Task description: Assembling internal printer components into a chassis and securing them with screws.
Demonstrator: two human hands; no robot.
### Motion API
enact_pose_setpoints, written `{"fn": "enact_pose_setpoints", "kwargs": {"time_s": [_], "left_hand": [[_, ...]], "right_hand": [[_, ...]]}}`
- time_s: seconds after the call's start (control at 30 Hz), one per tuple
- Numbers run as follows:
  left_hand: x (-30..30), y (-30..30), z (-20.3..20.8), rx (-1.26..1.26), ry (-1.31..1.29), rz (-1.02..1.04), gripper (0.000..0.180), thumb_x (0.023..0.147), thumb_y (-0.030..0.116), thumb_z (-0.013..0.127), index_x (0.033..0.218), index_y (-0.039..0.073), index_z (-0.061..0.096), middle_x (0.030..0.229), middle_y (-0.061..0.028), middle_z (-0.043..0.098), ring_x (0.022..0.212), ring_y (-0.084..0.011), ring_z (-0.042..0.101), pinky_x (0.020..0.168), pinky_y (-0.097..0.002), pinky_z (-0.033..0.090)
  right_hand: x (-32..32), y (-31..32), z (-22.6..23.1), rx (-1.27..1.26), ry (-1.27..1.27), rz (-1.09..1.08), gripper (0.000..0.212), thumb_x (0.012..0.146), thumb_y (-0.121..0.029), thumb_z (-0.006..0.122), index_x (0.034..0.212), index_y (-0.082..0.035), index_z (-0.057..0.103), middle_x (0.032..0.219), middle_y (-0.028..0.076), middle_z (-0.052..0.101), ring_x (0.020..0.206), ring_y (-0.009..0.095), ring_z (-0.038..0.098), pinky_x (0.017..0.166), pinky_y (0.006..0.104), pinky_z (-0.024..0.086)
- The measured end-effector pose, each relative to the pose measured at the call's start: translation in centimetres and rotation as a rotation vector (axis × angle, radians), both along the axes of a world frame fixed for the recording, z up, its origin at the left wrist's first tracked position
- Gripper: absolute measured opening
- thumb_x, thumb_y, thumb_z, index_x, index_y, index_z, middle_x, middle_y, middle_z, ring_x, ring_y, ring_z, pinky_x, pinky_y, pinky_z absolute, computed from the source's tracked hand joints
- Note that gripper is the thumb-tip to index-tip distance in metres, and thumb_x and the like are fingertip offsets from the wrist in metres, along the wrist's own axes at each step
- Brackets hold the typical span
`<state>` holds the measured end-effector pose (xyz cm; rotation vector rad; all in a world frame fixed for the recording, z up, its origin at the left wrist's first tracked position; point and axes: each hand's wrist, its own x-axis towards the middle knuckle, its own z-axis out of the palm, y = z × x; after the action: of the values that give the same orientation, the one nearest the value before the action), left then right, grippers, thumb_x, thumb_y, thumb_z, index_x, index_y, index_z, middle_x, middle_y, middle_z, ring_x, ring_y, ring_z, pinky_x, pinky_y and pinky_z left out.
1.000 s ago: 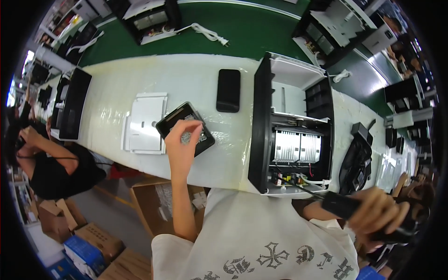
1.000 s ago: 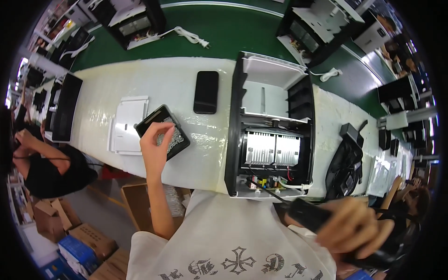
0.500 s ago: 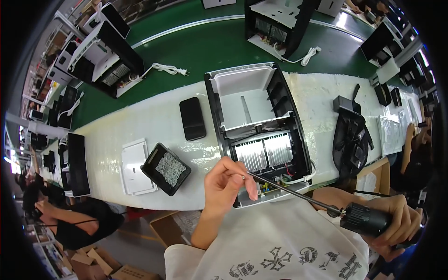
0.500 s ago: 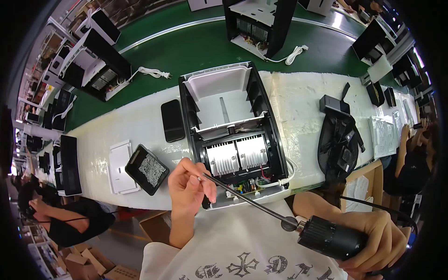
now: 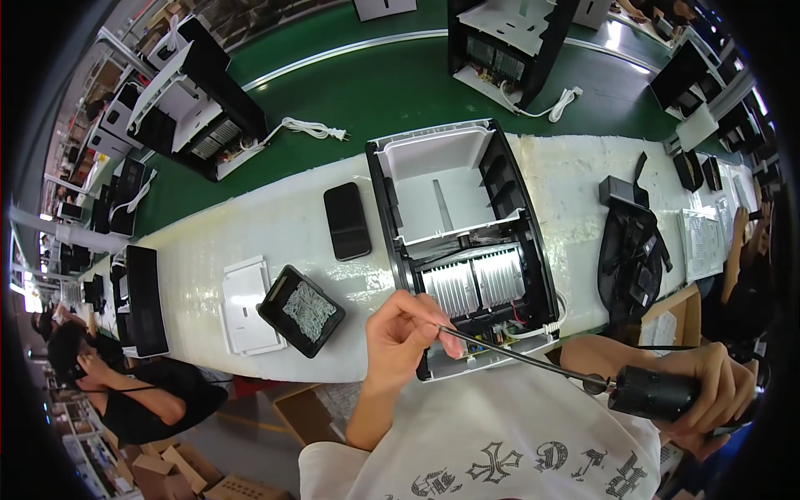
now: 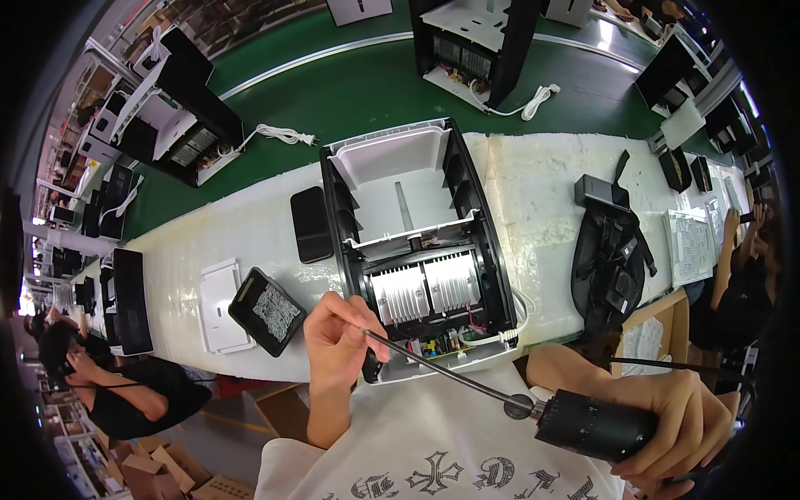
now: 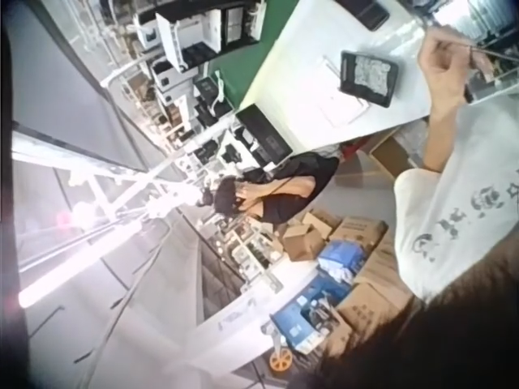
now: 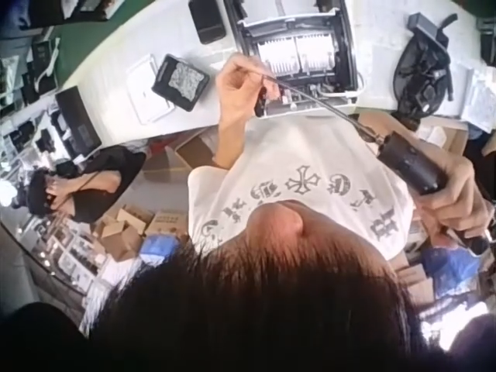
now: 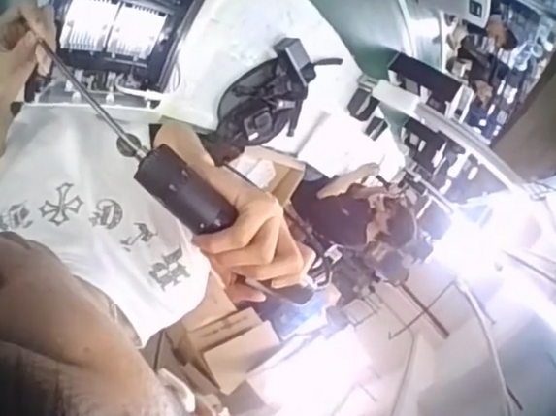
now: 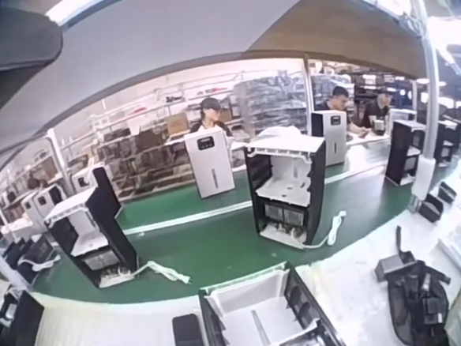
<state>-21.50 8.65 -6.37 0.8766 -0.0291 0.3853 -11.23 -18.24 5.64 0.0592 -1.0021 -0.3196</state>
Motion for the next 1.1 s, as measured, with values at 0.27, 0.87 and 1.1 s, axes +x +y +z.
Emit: {"fn": "enact_pose_setpoints", "kwargs": {"time_s": [0.27,0.87,1.1], "left_hand": [[-0.2,1.0,-0.4,0.082,-0.003,0.054,0.017,0.092,0.009,0.068,0.090,-0.005,0.058,0.079,-0.0172,0.062,0.062,-0.0230,0.066,0.053,-0.0309,0.058],[4.9,2.5,0.2,1.488,0.084,0.209,0.022,0.081,0.009,0.070,0.103,0.006,0.067,0.111,-0.0067,0.068,0.109,-0.0285,0.062,0.101,-0.0451,0.043],[5.0,2.7,0.1,1.463,0.126,0.198,0.020,0.080,0.007,0.070,0.101,0.006,0.068,0.106,-0.0049,0.070,0.101,-0.0251,0.064,0.098,-0.0428,0.044]], "right_hand": [[0.1,-0.3,-0.6,-0.057,-0.024,0.022,0.051,0.064,-0.019,0.080,0.100,-0.001,0.048,0.080,0.000,0.054,0.061,0.003,0.058,0.058,0.0112,0.053],[12.4,7.5,5.1,-0.847,-0.099,-0.272,0.035,0.089,-0.026,0.059,0.106,-0.002,0.040,0.070,0.008,0.046,0.042,0.016,0.043,0.035,0.0275,0.043],[13.8,9.9,3.4,-0.876,-0.111,-0.227,0.033,0.091,-0.025,0.058,0.106,-0.003,0.039,0.071,0.010,0.047,0.043,0.016,0.046,0.036,0.0274,0.043]]}}
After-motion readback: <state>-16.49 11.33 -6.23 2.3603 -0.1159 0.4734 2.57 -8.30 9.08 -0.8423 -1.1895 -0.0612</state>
